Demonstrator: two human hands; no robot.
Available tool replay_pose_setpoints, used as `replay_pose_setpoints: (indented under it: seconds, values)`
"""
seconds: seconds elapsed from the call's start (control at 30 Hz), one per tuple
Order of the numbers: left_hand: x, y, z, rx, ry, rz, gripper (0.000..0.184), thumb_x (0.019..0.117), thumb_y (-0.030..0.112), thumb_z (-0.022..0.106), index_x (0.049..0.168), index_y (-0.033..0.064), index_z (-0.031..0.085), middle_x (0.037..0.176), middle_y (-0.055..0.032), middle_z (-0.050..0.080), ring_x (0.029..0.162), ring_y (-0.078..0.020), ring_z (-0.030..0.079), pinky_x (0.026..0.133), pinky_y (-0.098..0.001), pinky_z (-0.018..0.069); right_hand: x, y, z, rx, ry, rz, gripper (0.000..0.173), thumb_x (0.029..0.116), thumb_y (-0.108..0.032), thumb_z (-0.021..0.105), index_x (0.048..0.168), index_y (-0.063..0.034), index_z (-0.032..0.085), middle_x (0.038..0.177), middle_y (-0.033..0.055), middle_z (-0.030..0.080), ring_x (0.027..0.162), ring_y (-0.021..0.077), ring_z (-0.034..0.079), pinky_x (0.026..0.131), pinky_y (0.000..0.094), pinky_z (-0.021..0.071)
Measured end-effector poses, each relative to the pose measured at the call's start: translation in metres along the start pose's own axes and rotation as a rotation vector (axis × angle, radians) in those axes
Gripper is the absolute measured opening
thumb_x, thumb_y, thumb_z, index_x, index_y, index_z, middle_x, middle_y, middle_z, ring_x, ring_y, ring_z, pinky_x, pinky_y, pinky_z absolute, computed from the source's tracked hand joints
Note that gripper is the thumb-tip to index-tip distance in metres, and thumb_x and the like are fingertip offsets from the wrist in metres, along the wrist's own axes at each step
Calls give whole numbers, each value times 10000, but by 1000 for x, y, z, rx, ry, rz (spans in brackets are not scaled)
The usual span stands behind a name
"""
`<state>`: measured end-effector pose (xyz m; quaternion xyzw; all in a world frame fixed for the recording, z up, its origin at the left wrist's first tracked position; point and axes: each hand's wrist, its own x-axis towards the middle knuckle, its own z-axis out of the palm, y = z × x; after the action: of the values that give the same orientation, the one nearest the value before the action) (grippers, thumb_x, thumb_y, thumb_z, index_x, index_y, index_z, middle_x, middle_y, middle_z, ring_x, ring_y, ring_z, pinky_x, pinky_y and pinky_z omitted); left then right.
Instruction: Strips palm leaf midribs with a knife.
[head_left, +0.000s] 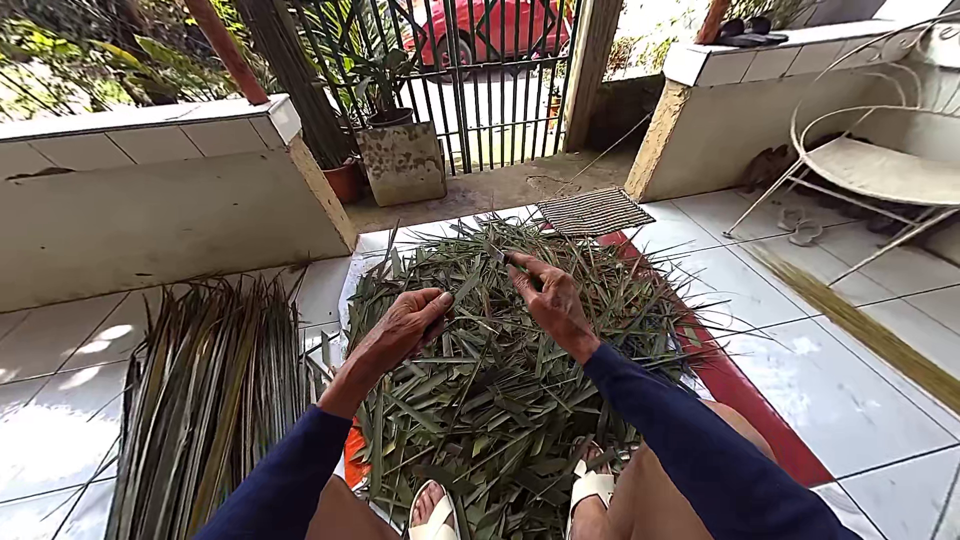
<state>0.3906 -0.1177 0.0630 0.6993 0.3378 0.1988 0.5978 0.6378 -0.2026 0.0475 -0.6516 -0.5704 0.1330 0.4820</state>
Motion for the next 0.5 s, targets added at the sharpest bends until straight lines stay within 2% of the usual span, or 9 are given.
replay_pose_setpoints:
  seconds: [0.17,0.27,0.5]
  values:
    - [2,1,5,125,39,54,326,1111,279,462,1009,67,688,639,-14,560,447,-66,447,398,-184,349,-1,2,5,-33,-39,-15,350,1056,-394,559,1357,-271,690,1164,-14,745,912,159,708,795,471,573]
    - [1,-1,3,147,52,85,331,1109,289,467,1000,73,693,628,-17,558,446,-75,454,395,-188,350,0,3,4,-52,-12,1,345,1056,-385,562,1354,-273,695,1110,-2,752,860,169,698,757,469,563]
    - [1,-2,2,173,72,115,330,1106,301,477,992,78,691,628,-30,565,446,-87,461,397,-198,357,3,3,4,-97,77,-9,346,1060,-369,557,1365,-274,688,1098,15,752,874,189,700,758,487,559]
